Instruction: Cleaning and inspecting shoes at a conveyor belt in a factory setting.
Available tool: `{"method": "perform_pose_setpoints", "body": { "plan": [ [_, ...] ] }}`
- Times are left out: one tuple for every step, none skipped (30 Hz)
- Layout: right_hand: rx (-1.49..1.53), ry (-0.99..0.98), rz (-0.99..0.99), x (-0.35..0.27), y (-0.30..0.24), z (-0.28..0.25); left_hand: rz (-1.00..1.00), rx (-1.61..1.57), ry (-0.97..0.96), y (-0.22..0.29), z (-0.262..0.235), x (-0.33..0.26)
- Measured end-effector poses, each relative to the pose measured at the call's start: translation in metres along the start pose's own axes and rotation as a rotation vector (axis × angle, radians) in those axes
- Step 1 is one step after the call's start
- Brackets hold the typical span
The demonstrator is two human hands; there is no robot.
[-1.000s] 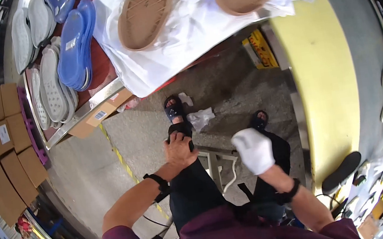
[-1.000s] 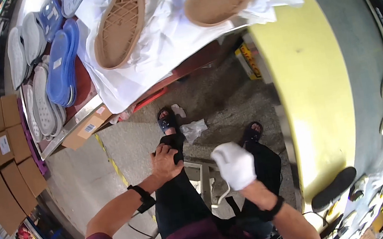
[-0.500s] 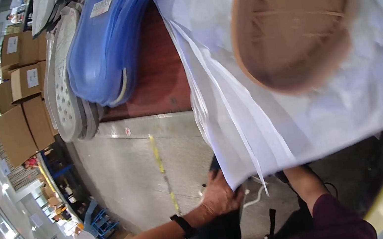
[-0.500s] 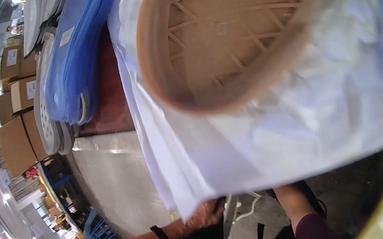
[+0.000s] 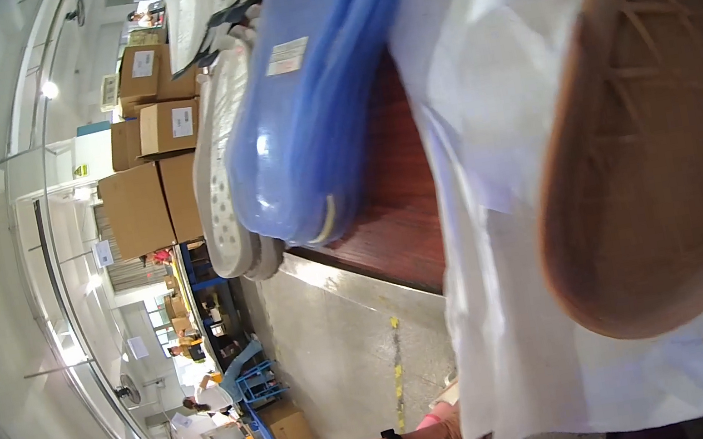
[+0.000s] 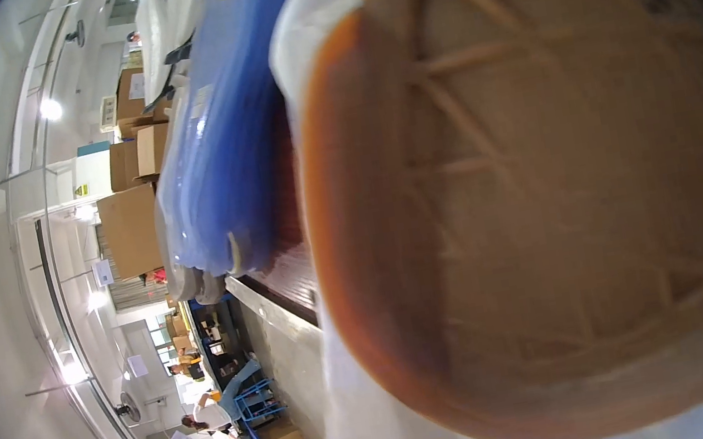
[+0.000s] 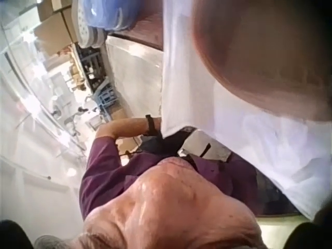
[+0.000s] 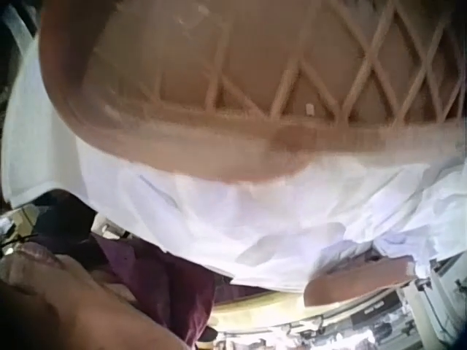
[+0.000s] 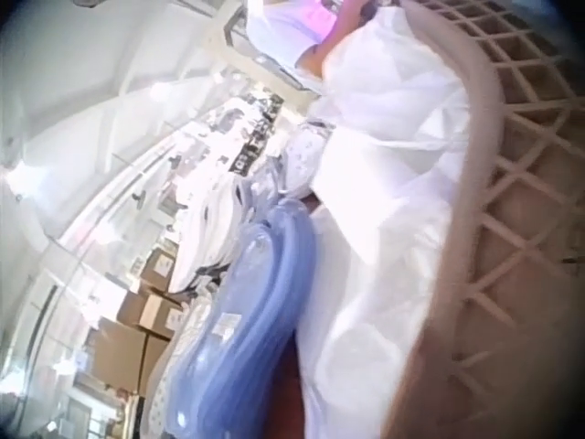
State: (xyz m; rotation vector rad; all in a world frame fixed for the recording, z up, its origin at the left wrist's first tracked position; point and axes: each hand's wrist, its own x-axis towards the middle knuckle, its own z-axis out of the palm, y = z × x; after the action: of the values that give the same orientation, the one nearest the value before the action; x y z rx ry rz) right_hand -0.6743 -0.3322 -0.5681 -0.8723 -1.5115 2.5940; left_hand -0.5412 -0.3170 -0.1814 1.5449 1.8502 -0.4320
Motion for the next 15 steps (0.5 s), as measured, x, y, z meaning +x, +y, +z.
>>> {"method": "perform_pose_setpoints", "body": {
  "plan": [
    [0.023,0.009,0.017,-0.013,0.002,0.000,0.004,-0.020,-0.017,0.003,0.006,0.004],
    [0.041,0.026,0.034,-0.027,-0.004,-0.007,0.017,-0.042,-0.032,0.004,0.013,0.005],
    [0.062,0.066,0.067,-0.047,0.001,-0.017,0.052,-0.073,-0.059,0.002,0.018,0.000],
    [0.083,0.121,0.102,-0.071,0.007,-0.031,0.102,-0.104,-0.089,0.001,0.025,0.010],
    [0.101,0.177,0.137,-0.099,0.004,-0.043,0.153,-0.136,-0.120,0.024,0.053,0.034],
    [0.130,0.265,0.174,-0.127,0.000,-0.063,0.233,-0.161,-0.163,0.031,0.071,0.030],
    [0.165,0.384,0.223,-0.157,0.008,-0.080,0.389,-0.240,0.123,0.038,0.058,0.040],
    [0.194,0.482,0.258,-0.198,0.003,-0.091,0.399,-0.096,0.186,0.032,0.062,0.037],
    [0.223,0.601,0.286,-0.233,0.003,-0.106,0.410,-0.034,0.163,0.030,0.058,0.035],
    [0.268,0.719,0.329,-0.274,0.009,-0.113,0.462,0.008,0.207,0.028,0.063,0.039],
    [0.300,0.836,0.335,-0.307,0.002,-0.121,0.499,0.019,0.239,0.034,0.059,0.043],
    [0.334,0.954,0.326,-0.335,-0.006,-0.131,0.543,0.055,0.261,0.041,0.057,0.051],
    [0.397,1.130,0.323,-0.322,0.089,-0.138,0.647,0.089,0.264,0.064,0.056,0.068],
    [0.407,1.176,0.308,-0.365,0.008,-0.116,0.599,0.133,0.250,0.062,0.050,0.068],
    [-0.216,1.422,0.078,-0.387,-0.082,-0.114,0.534,0.190,0.222,0.057,0.048,0.064]
  ]
}}
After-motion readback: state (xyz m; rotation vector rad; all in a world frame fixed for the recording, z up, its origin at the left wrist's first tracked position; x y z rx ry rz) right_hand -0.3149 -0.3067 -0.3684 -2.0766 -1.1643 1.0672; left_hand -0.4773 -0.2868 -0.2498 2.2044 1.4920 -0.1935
